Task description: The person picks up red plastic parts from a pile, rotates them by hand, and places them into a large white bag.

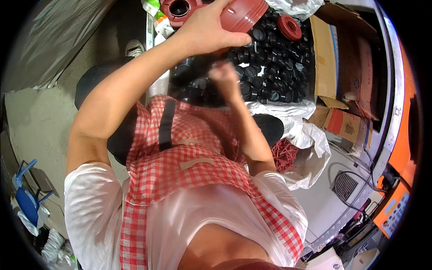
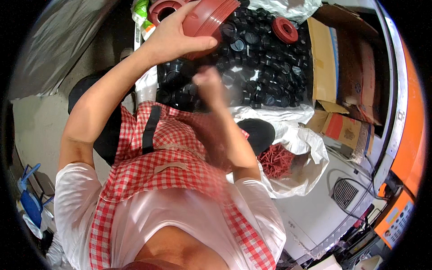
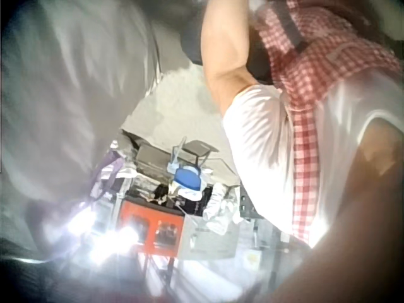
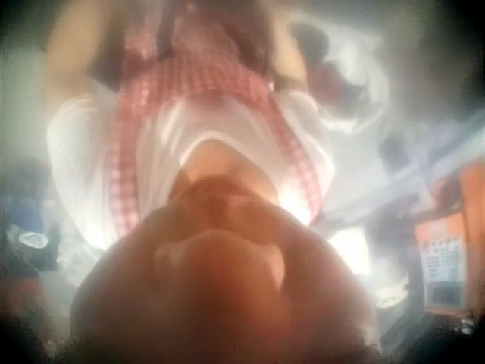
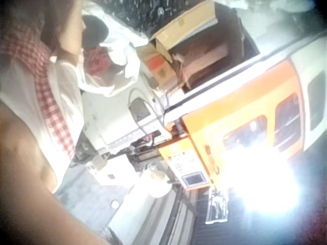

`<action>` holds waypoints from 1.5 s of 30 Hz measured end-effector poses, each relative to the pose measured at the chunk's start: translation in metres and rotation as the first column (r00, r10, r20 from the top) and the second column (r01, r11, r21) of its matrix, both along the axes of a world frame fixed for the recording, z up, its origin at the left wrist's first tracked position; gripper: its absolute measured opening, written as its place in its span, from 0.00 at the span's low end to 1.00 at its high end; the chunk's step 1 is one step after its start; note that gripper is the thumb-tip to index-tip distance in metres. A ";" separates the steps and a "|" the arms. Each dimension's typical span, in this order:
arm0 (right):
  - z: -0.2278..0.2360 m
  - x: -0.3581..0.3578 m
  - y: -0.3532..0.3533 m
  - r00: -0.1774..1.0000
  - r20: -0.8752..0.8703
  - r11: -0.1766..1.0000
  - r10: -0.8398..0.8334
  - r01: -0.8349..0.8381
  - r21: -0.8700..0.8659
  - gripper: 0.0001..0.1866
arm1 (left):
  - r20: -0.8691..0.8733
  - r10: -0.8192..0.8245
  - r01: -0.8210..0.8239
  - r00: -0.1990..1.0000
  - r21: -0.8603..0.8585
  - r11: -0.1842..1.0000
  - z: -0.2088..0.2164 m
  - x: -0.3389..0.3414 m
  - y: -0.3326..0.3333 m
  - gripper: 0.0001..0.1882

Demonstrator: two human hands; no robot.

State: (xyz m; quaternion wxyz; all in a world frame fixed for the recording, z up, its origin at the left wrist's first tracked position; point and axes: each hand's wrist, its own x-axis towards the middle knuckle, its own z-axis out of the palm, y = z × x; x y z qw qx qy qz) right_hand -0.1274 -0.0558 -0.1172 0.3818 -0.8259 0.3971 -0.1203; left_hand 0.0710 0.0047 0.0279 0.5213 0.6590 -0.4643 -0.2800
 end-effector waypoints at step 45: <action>0.111 -0.042 0.026 0.897 0.113 0.862 0.427 -0.365 -0.352 0.31 | -0.868 -0.267 0.590 0.418 0.036 0.807 -0.045 -0.044 0.027 0.26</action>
